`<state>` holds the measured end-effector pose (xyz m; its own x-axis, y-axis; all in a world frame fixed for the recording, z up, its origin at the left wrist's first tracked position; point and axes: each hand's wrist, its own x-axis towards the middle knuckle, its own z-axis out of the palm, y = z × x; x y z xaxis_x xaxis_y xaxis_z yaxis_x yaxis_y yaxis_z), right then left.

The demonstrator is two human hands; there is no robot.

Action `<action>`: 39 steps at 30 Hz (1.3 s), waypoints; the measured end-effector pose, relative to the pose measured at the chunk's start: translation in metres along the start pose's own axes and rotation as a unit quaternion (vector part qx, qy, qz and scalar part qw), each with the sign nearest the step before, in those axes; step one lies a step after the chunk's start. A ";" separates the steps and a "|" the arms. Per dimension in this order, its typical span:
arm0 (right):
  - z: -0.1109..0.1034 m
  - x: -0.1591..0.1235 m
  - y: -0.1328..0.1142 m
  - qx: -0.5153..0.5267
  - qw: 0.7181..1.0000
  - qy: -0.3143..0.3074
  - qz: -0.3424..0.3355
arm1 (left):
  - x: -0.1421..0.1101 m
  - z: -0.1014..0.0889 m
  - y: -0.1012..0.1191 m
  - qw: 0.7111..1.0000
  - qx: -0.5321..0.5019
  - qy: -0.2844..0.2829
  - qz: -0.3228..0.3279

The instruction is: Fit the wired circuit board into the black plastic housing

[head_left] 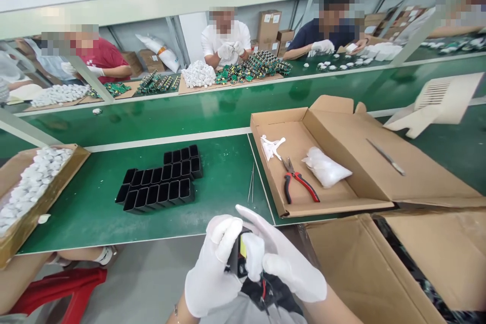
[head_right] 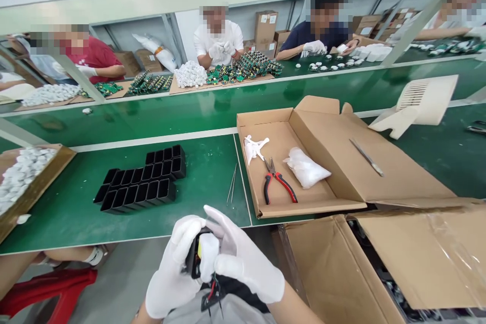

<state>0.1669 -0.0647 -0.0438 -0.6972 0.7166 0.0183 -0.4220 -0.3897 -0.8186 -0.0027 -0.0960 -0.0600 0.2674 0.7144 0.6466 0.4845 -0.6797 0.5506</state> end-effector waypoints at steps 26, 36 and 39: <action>-0.014 -0.003 0.036 -0.227 0.938 0.242 -0.102 | 0.017 0.003 -0.009 0.567 -0.625 0.181 -0.506; -0.019 -0.005 0.049 -0.197 0.946 0.245 -0.082 | 0.036 0.005 -0.005 0.456 -0.672 0.185 -0.553; -0.020 -0.005 0.049 -0.196 0.945 0.251 -0.077 | 0.041 0.005 -0.003 0.399 -0.679 0.222 -0.574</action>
<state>0.1612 -0.0762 -0.0953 -0.2408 0.9698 -0.0386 -0.1802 -0.0837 -0.9801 0.0109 -0.0641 -0.0378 0.1981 0.7894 -0.5810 -0.9045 0.3756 0.2020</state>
